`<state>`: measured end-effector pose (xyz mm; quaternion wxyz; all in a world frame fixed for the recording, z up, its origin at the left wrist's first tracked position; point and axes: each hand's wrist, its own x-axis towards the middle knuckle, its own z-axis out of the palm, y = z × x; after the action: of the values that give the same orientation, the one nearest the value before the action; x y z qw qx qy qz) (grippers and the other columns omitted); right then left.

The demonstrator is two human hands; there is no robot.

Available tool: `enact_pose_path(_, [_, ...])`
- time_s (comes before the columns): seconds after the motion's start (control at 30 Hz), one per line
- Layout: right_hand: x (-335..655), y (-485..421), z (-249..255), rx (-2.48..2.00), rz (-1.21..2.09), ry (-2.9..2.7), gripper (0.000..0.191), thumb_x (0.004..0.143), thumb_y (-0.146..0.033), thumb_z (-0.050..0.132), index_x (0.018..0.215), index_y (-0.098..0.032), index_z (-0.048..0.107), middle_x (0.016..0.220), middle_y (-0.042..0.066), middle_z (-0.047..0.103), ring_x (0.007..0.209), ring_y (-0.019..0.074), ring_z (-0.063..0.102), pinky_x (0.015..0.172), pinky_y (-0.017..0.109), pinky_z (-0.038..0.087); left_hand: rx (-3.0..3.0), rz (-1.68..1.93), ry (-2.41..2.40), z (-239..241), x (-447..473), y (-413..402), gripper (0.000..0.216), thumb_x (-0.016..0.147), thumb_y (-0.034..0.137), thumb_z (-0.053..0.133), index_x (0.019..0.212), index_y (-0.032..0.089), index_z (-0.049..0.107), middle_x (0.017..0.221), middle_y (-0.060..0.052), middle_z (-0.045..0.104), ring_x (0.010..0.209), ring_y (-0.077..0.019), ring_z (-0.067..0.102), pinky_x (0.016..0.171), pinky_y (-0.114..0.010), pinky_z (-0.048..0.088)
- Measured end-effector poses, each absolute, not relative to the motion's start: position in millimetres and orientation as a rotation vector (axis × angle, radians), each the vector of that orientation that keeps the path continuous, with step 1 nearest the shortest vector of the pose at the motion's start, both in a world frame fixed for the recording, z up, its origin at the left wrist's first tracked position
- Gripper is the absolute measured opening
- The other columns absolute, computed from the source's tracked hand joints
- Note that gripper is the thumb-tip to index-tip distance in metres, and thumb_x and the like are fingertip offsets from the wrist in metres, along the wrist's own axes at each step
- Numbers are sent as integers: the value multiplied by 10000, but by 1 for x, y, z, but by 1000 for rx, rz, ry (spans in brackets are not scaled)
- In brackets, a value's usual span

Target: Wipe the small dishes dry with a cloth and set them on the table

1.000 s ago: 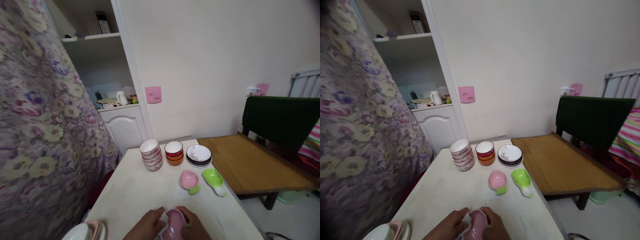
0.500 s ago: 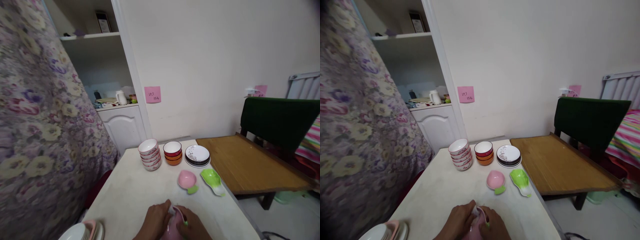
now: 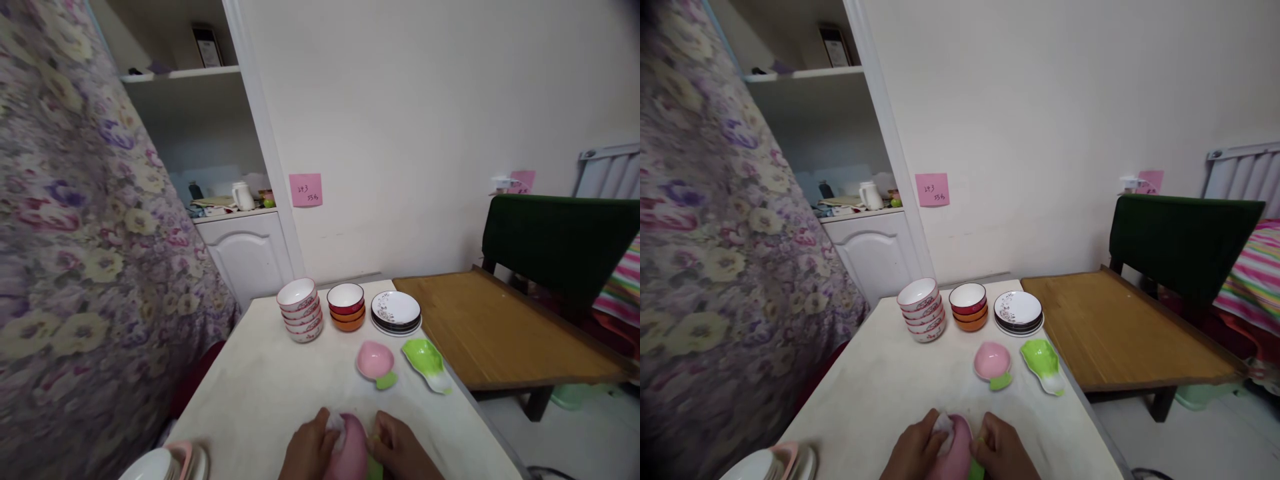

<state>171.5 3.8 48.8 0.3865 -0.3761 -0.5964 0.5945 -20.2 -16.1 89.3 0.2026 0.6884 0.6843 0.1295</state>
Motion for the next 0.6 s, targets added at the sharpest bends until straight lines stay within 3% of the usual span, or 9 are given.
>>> enact_pose_path(0.17, [170,2,43,-915,1621,-1403,433,695,-569,626,639,-225,370,499,-112,379,377,53,384,358,167,254,1522,853,1667,81,-29,-31,363,877,466,397,941,172,601,957,-60,726,938,-207,642,827,-266,470])
enact_pose_path(0.3, [177,4,48,-916,1668,-1266,482,672,-647,615,661,-225,383,448,-114,423,318,68,438,333,165,267,1163,1135,1642,67,-44,-35,531,827,526,456,1160,126,561,1197,-93,660,1188,-255,538,1003,-328,411])
enact_pose_path(0.43, [183,16,61,-938,1547,-994,472,673,-629,643,667,-221,406,424,-93,499,320,85,484,343,167,306,1029,1252,1623,56,-53,-35,607,783,560,516,1199,121,558,1272,-101,622,1258,-273,488,1047,-354,387])
enact_pose_path(0.6, [180,50,64,-958,1333,-753,434,634,-541,731,668,-211,450,480,-71,598,404,104,549,405,195,441,965,1294,1684,58,-48,-40,675,674,607,618,1137,116,609,1277,-123,619,1267,-281,485,1076,-332,361])
